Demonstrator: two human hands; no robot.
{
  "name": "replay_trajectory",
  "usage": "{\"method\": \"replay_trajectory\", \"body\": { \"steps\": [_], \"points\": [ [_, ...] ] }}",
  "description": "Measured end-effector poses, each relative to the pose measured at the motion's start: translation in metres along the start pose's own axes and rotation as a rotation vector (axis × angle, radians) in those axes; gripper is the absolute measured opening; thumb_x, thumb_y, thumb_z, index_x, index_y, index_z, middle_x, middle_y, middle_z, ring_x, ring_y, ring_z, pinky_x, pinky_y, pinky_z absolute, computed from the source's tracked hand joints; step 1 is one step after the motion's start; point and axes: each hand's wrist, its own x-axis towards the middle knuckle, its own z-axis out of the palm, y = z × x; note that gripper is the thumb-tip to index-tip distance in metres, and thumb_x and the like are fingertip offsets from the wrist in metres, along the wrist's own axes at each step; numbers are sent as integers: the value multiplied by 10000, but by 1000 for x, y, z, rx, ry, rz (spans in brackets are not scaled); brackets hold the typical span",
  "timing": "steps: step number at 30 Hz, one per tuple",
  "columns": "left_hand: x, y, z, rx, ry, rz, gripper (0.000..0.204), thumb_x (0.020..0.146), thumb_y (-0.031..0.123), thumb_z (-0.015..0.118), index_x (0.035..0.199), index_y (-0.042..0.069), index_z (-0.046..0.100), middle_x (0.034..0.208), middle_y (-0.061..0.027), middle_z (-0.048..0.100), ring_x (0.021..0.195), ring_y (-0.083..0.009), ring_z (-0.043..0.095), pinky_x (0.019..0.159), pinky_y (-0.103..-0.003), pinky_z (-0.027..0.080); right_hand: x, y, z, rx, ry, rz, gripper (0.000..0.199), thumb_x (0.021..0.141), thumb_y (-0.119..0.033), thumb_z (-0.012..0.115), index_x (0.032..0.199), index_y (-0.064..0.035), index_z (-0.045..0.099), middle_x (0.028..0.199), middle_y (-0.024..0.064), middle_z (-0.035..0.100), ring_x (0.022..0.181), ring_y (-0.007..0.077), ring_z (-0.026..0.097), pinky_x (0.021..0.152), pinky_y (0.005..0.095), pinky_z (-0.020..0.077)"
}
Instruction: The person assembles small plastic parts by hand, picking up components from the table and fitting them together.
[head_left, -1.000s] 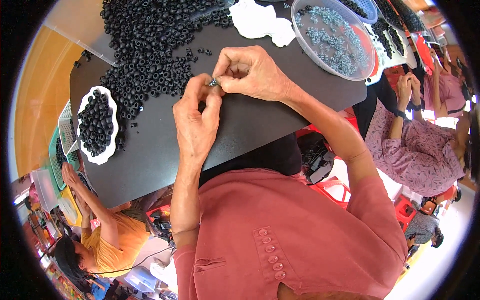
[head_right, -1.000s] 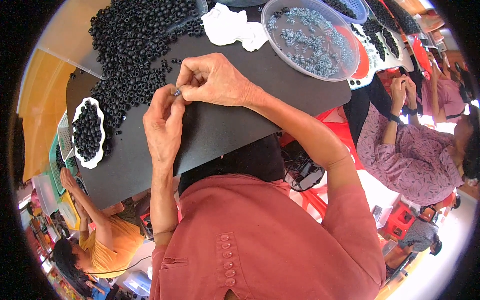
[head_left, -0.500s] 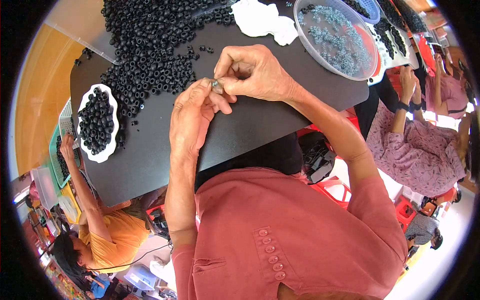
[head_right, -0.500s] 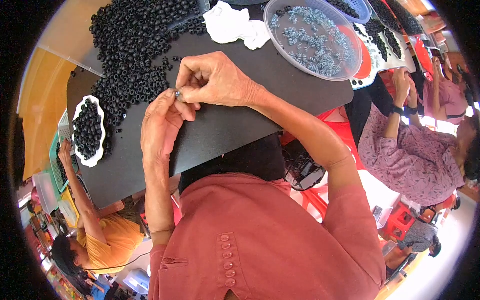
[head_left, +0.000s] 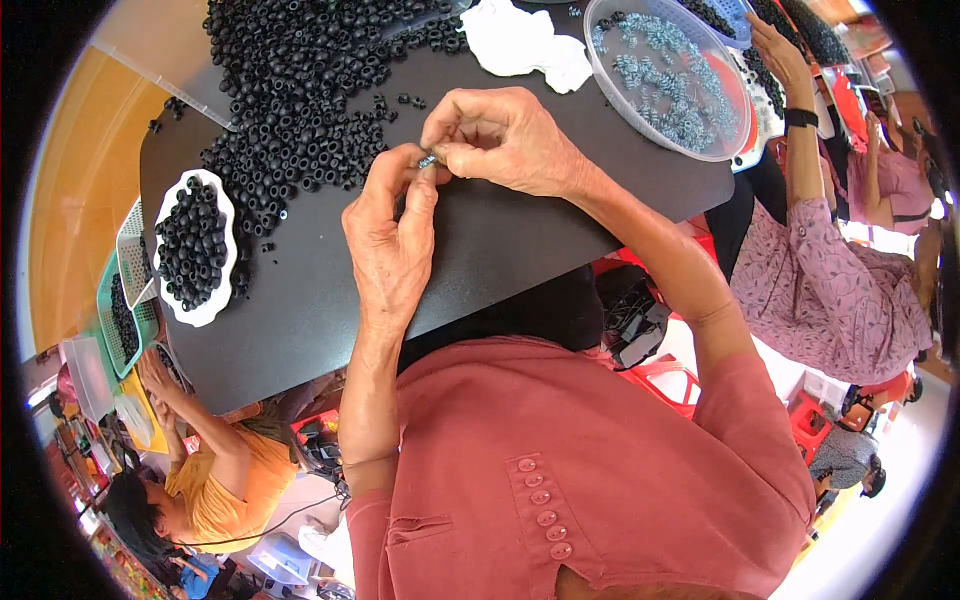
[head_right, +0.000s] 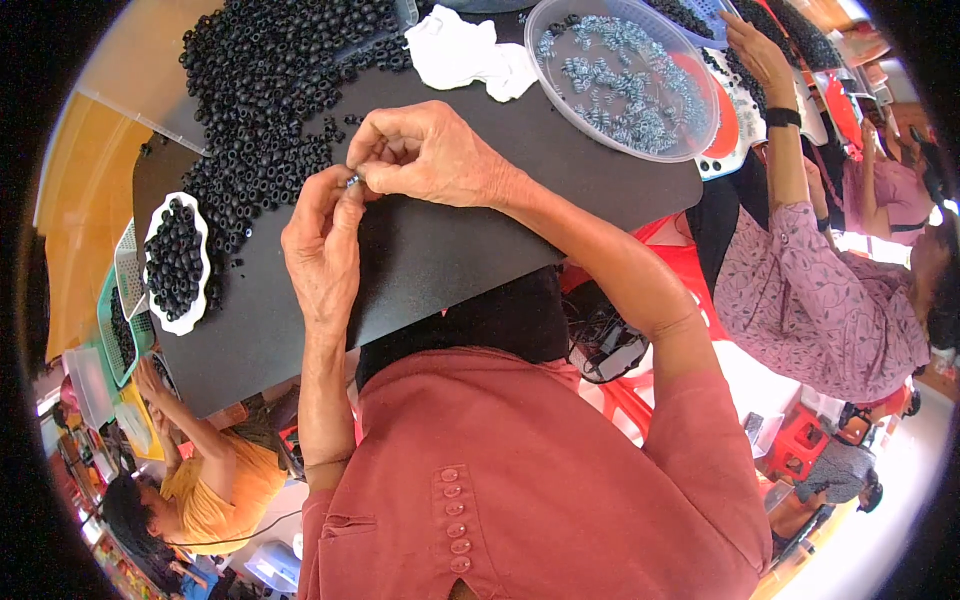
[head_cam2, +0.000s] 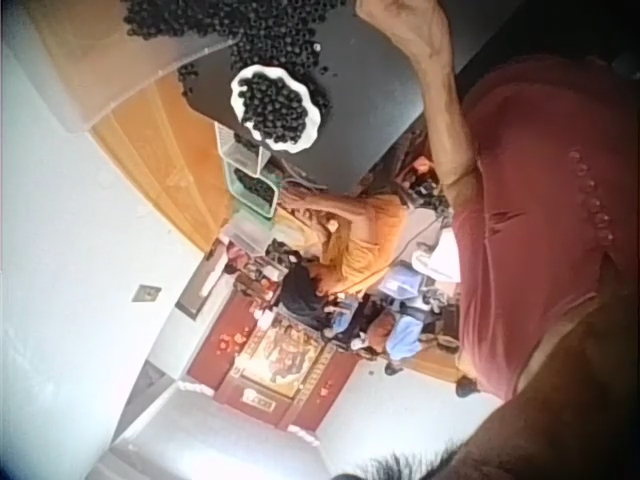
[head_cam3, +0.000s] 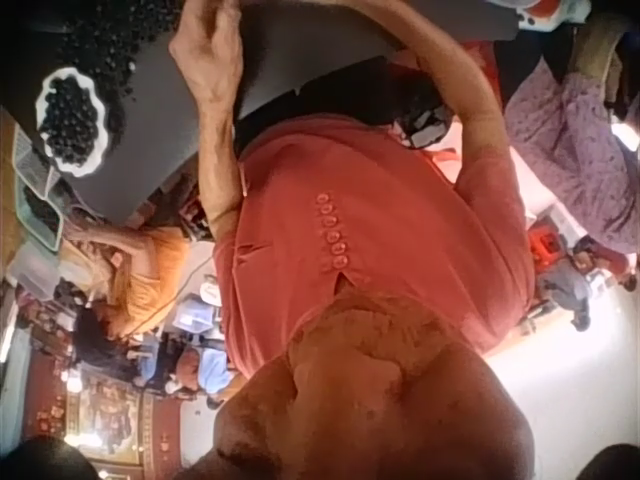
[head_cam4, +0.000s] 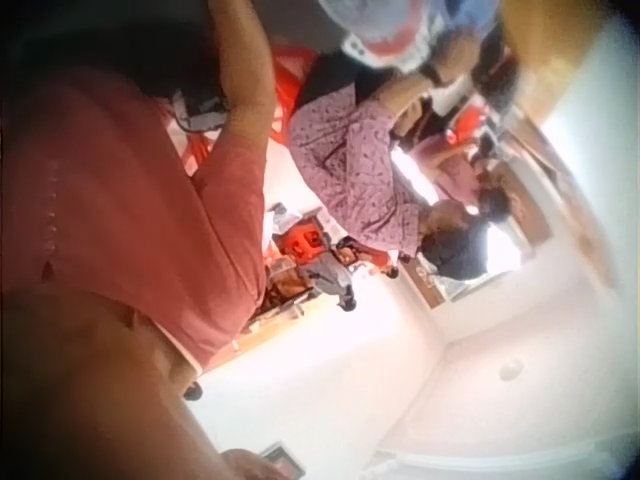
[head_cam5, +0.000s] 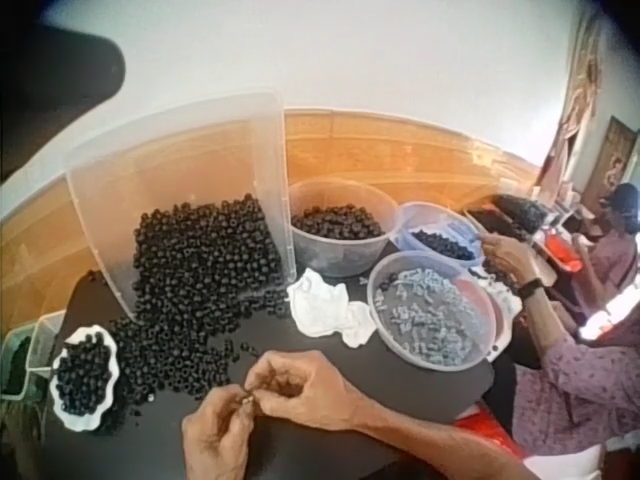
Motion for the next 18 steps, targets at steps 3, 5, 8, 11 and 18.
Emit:
{"method": "replay_trajectory", "body": {
  "steps": [3, 5, 8, 11, 18],
  "points": [
    [0, 3, -1, -27, 16, -8, 124, 893, 27, 571, 1016, 7, 583, 760, -58, 655, 711, -81, 578, 639, -228, 454, 0, -3, -1, -50, -1, -7, 98, 840, 34, 565, 927, 11, 603, 805, 16, 620, 757, 68, 615, 641, 199, 475],
    [0, 4, -2, -9, 3, -24, 127, 895, 28, 569, 1020, 9, 583, 764, -57, 656, 711, -82, 578, 635, -230, 453, -1, -3, -2, -75, -2, -9, 107, 841, 32, 568, 939, 11, 608, 806, 16, 621, 754, 63, 611, 637, 196, 471],
    [-1, 4, -2, 28, 9, -4, 133, 892, 30, 573, 1023, 13, 584, 765, -59, 658, 710, -86, 582, 633, -230, 452, 0, -3, -2, -99, -19, 1, 103, 842, 25, 576, 937, 7, 612, 807, 13, 622, 743, 52, 597, 633, 189, 462],
    [-1, 3, -2, 40, 13, 7, 136, 883, 27, 579, 1019, 17, 583, 760, -65, 656, 694, -89, 578, 625, -233, 452, -1, -4, -2, -74, -11, -8, 104, 837, 27, 579, 933, 3, 614, 802, 6, 620, 730, 39, 577, 621, 184, 450],
    [-1, 6, -2, 139, 24, 25, 149, 872, 15, 580, 1020, 24, 581, 746, -83, 647, 668, -111, 588, 598, -254, 462, -1, -2, 0, -72, 6, -19, 109, 824, 34, 585, 923, 1, 616, 797, 1, 617, 712, 31, 556, 617, 185, 447]
  ]
}}
